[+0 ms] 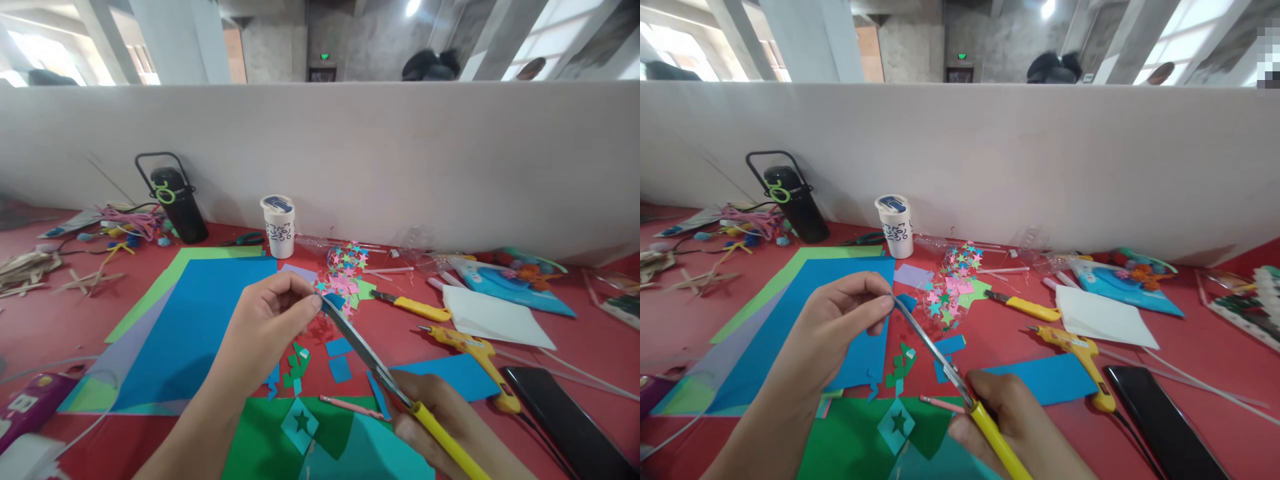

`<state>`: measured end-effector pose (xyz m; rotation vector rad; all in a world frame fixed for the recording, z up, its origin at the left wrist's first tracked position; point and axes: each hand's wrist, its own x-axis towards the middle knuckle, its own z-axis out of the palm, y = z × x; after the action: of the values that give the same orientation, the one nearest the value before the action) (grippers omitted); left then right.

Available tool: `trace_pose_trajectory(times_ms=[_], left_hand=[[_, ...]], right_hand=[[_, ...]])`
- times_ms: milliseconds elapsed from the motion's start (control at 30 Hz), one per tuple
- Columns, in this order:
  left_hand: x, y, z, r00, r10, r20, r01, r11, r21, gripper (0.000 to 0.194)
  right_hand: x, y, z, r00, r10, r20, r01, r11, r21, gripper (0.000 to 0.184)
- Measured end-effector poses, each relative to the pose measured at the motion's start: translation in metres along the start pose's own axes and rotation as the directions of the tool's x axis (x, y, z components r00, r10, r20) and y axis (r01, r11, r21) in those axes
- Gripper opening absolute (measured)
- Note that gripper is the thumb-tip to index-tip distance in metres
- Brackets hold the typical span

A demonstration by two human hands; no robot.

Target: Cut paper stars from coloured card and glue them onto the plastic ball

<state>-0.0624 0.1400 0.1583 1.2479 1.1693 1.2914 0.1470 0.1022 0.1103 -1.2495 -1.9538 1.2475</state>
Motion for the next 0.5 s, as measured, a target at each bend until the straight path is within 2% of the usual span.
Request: trace_pose_trajectory(times_ms=[100, 333, 500], left_hand=[[-0.001, 0.002, 0.002, 1.0, 0.005, -0.017, -0.004, 1.0, 0.021, 0.009], [-0.003, 0.003, 0.001, 0.999, 0.035, -0.032, -0.03, 0.989, 0.147, 0.011], [-0.005, 0.0, 0.006, 1.0, -0.014, -0.003, 0.014, 0.999, 0.043, 0.01]], right_hand=[[0.003, 0.004, 0.0, 0.995, 0.027, 0.096, -0.031, 0.999, 0.044, 0.06], [0.005, 0.014, 0.001, 0.996, 0.0, 0.09, -0.005, 0.998, 0.055, 0.061], [0.005, 0.022, 0.003, 0.995, -0.027, 0.092, 0.025, 1.0, 0.019, 0.064]])
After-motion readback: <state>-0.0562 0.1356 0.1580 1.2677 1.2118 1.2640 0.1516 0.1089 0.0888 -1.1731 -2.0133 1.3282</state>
